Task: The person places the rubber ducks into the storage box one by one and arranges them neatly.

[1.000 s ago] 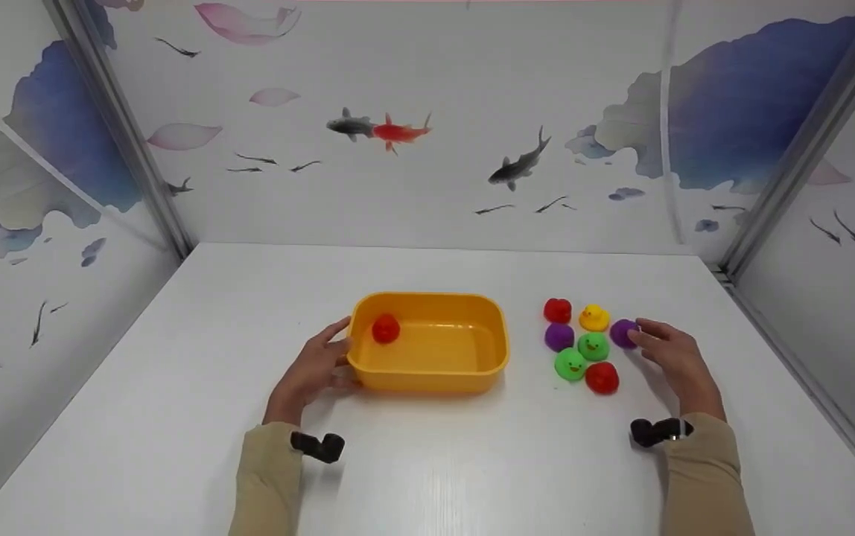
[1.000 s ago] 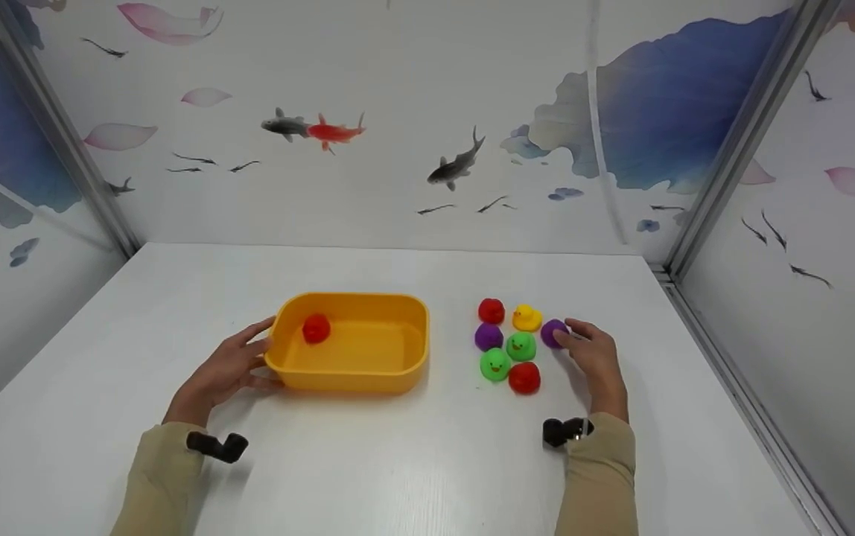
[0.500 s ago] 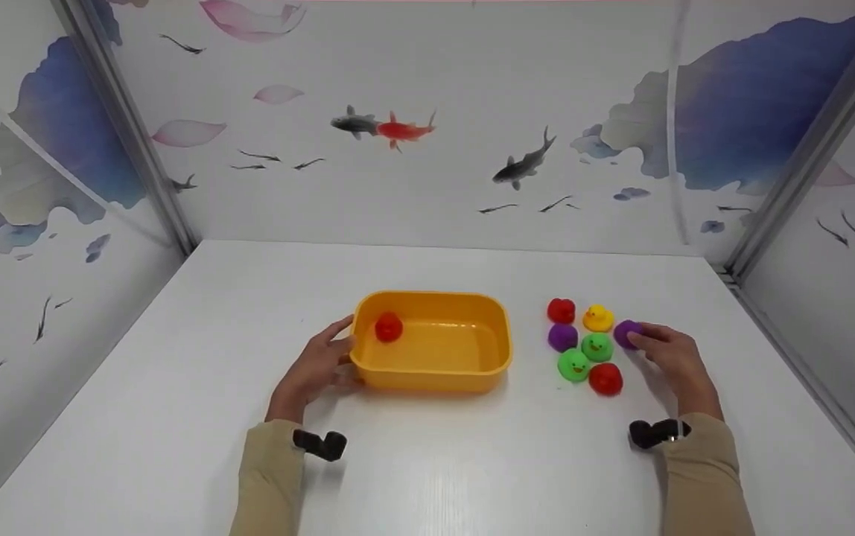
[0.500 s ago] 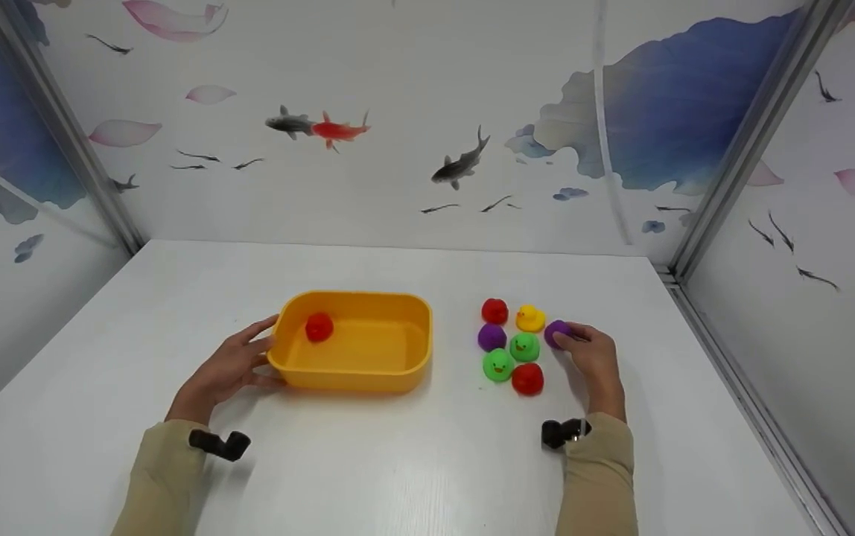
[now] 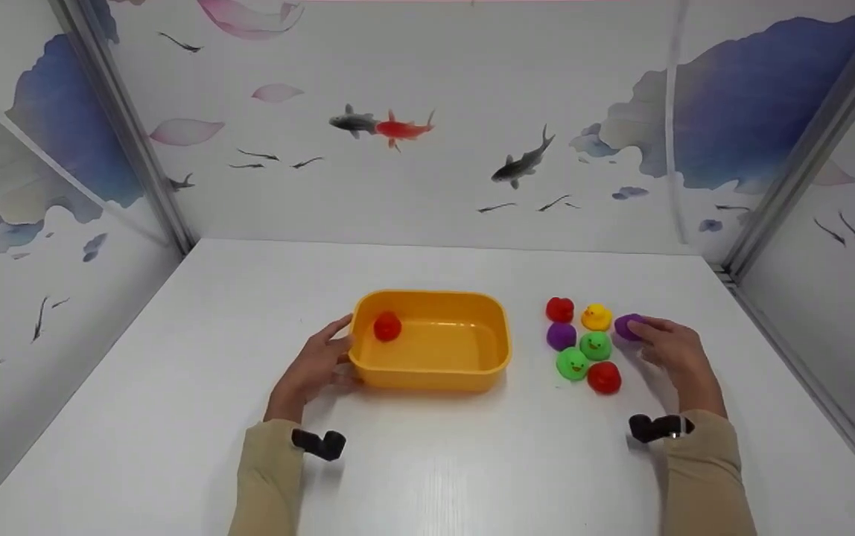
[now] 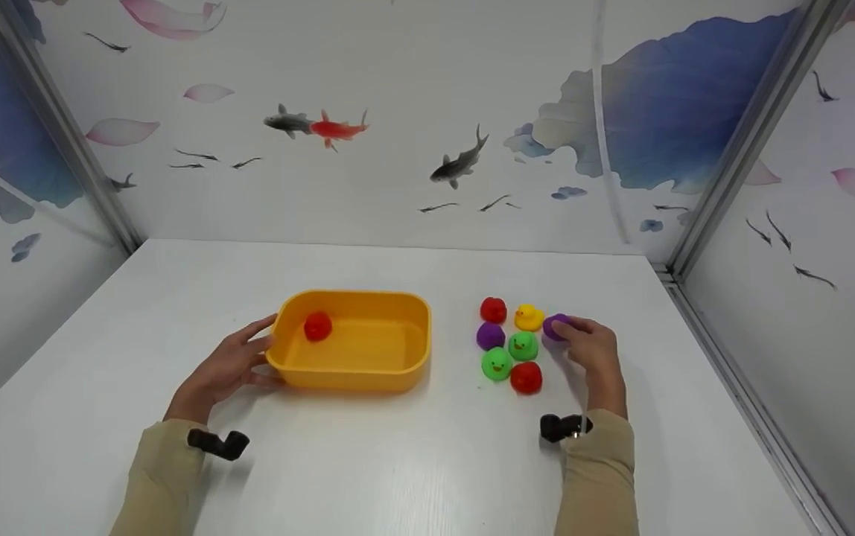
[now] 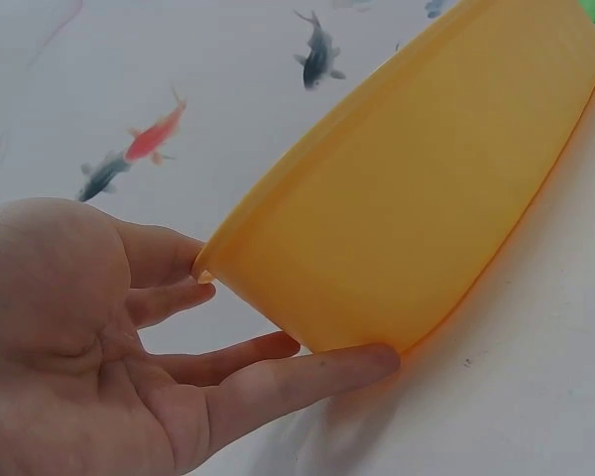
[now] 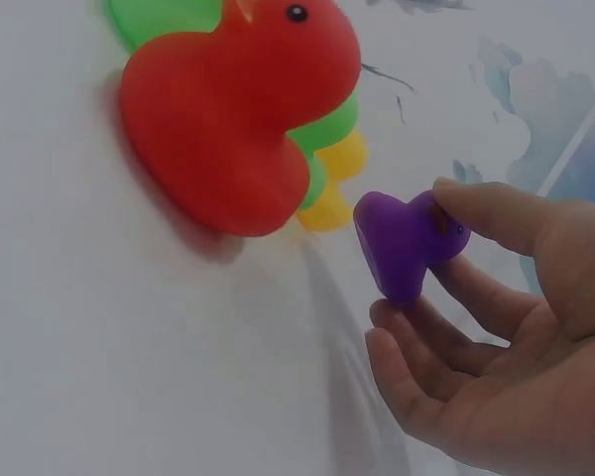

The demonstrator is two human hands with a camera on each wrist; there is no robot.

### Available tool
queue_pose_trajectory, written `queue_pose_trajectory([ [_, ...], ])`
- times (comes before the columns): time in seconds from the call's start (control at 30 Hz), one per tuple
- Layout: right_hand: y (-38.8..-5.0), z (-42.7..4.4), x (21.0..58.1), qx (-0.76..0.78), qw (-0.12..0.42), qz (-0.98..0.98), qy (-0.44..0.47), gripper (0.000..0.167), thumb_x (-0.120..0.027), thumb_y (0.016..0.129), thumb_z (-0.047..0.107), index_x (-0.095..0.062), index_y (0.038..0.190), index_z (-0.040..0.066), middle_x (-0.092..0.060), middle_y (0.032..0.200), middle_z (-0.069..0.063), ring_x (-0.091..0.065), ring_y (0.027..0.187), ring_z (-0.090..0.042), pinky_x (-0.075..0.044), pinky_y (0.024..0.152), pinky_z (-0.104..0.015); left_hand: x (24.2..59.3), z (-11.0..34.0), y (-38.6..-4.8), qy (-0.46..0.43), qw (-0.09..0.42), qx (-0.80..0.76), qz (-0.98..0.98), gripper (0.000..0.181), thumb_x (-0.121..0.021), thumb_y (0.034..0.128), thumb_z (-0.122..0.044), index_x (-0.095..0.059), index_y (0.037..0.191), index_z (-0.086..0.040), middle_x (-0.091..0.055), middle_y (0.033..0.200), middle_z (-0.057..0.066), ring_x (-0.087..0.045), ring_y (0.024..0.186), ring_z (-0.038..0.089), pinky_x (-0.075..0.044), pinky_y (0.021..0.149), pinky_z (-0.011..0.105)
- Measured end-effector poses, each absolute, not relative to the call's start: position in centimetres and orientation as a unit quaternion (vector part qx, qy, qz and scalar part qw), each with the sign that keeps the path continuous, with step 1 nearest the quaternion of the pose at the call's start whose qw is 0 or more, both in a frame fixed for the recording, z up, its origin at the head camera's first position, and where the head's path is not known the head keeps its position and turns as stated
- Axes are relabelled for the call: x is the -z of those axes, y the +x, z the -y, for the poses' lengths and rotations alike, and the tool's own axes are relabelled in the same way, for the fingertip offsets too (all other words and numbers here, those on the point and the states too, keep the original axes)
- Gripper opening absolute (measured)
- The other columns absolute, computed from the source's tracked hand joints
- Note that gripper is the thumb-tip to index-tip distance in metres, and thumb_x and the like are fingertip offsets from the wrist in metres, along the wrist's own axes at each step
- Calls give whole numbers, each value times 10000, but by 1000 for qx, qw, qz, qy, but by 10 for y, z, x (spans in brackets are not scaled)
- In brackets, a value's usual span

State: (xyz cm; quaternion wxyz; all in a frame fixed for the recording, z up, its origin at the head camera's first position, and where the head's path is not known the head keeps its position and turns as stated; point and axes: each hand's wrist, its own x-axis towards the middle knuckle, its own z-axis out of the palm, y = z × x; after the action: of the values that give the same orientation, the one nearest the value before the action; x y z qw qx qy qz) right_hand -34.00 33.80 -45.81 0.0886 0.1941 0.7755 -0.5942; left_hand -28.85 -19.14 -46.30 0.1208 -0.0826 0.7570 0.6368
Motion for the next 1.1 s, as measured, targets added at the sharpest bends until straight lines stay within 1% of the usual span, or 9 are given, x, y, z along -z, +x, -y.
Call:
queue_pose_trajectory([
  [0.17,-338,-333,445,592,77,-781,182,802,-616,971,445,-253,1584,76,-306,1623,-199,-340,1478,-356,-326,1234,-452,461,191,-289,-82,120,-630,-763,521,-460,1072,-291,-318,1572,-306,-466,1544,150,-612,1194,296,-611,904,401],
  [0.23,-336,-331,439,591,72,-784,176,815,-625,964,450,-253,1581,71,-307,1619,-201,-334,1481,-362,-323,1234,-455,461,190,-290,-82,119,-628,-765,517,-462,1070,-297,-324,1568,-313,-481,1532,139,-611,1193,296,-612,900,394],
  [0.37,-333,-325,427,590,66,-789,161,859,-641,938,493,-254,1578,72,-306,1615,-203,-335,1480,-370,-320,1233,-465,461,189,-290,-84,117,-622,-770,516,-461,1067,-295,-329,1565,-319,-504,1513,118,-609,1180,288,-615,890,373],
  [0.57,-330,-311,411,596,51,-792,122,892,-653,906,539,-270,1576,91,-327,1608,-194,-359,1468,-358,-335,1225,-458,461,190,-289,-76,117,-627,-766,525,-447,1071,-275,-307,1577,-291,-488,1522,153,-621,1175,292,-618,881,388],
  [0.67,-329,-303,406,595,49,-796,96,874,-649,912,535,-281,1577,102,-340,1604,-188,-370,1460,-351,-342,1222,-451,461,191,-288,-76,117,-630,-764,518,-451,1071,-279,-319,1571,-298,-493,1518,150,-625,1171,296,-618,881,395],
  [0.9,-325,-284,398,580,48,-811,60,793,-632,934,508,-350,1549,95,-413,1559,-185,-427,1426,-337,-369,1204,-434,460,190,-290,-83,123,-632,-761,520,-448,1075,-286,-309,1575,-309,-468,1544,143,-597,1186,288,-622,835,339],
  [1.1,-328,-269,397,578,66,-813,42,728,-642,954,451,-384,1528,84,-436,1538,-186,-438,1418,-344,-374,1205,-440,460,191,-291,-85,126,-640,-753,525,-441,1077,-272,-296,1580,-308,-448,1558,145,-589,1239,308,-622,867,384],
])
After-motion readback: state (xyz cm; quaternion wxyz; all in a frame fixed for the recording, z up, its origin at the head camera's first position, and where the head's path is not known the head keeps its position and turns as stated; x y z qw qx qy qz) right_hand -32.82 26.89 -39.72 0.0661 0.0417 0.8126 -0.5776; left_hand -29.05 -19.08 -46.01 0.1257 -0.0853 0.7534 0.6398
